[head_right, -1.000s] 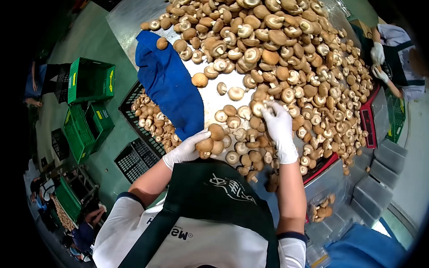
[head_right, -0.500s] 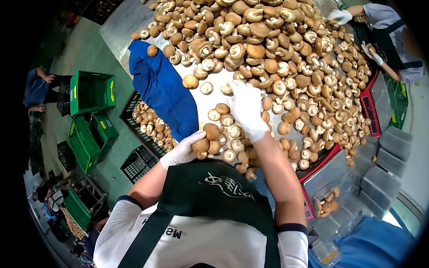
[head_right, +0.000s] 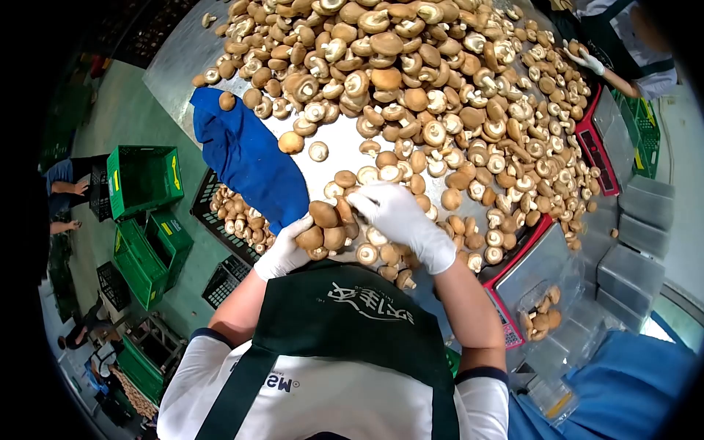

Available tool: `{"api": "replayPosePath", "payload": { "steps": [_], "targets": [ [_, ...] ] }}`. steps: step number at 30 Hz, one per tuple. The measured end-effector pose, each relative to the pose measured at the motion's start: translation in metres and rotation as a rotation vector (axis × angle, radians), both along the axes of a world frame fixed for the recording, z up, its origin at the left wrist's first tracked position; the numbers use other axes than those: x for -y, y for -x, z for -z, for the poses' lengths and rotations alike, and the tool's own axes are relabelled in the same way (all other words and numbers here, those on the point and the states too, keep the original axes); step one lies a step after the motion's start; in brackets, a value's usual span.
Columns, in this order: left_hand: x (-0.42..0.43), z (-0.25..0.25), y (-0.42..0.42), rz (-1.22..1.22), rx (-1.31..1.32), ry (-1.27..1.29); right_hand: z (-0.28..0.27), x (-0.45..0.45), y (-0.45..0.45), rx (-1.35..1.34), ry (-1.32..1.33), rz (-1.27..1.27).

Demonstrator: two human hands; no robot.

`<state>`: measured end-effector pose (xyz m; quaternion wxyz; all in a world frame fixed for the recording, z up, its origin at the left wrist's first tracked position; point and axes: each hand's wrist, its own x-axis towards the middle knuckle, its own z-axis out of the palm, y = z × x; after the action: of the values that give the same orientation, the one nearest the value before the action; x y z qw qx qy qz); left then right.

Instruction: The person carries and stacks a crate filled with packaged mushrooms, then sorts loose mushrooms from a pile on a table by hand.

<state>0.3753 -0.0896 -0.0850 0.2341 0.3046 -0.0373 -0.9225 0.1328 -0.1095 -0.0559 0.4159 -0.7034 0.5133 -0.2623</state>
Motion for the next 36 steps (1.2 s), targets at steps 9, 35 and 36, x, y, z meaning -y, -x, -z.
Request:
{"api": "replayPosePath", "payload": {
  "steps": [9, 35, 36],
  "targets": [
    [-0.004, -0.007, 0.013, 0.052, 0.025, -0.004, 0.025, 0.014, 0.007, -0.180, 0.351, -0.168],
    [-0.012, -0.005, 0.016, 0.077, 0.048, -0.134, 0.042, 0.031, 0.045, -0.490, 0.297, 0.577],
    [-0.013, -0.007, 0.017, 0.087, 0.075, -0.105, 0.049, 0.035, 0.044, -0.525, 0.254, 0.573]
  ]
}}
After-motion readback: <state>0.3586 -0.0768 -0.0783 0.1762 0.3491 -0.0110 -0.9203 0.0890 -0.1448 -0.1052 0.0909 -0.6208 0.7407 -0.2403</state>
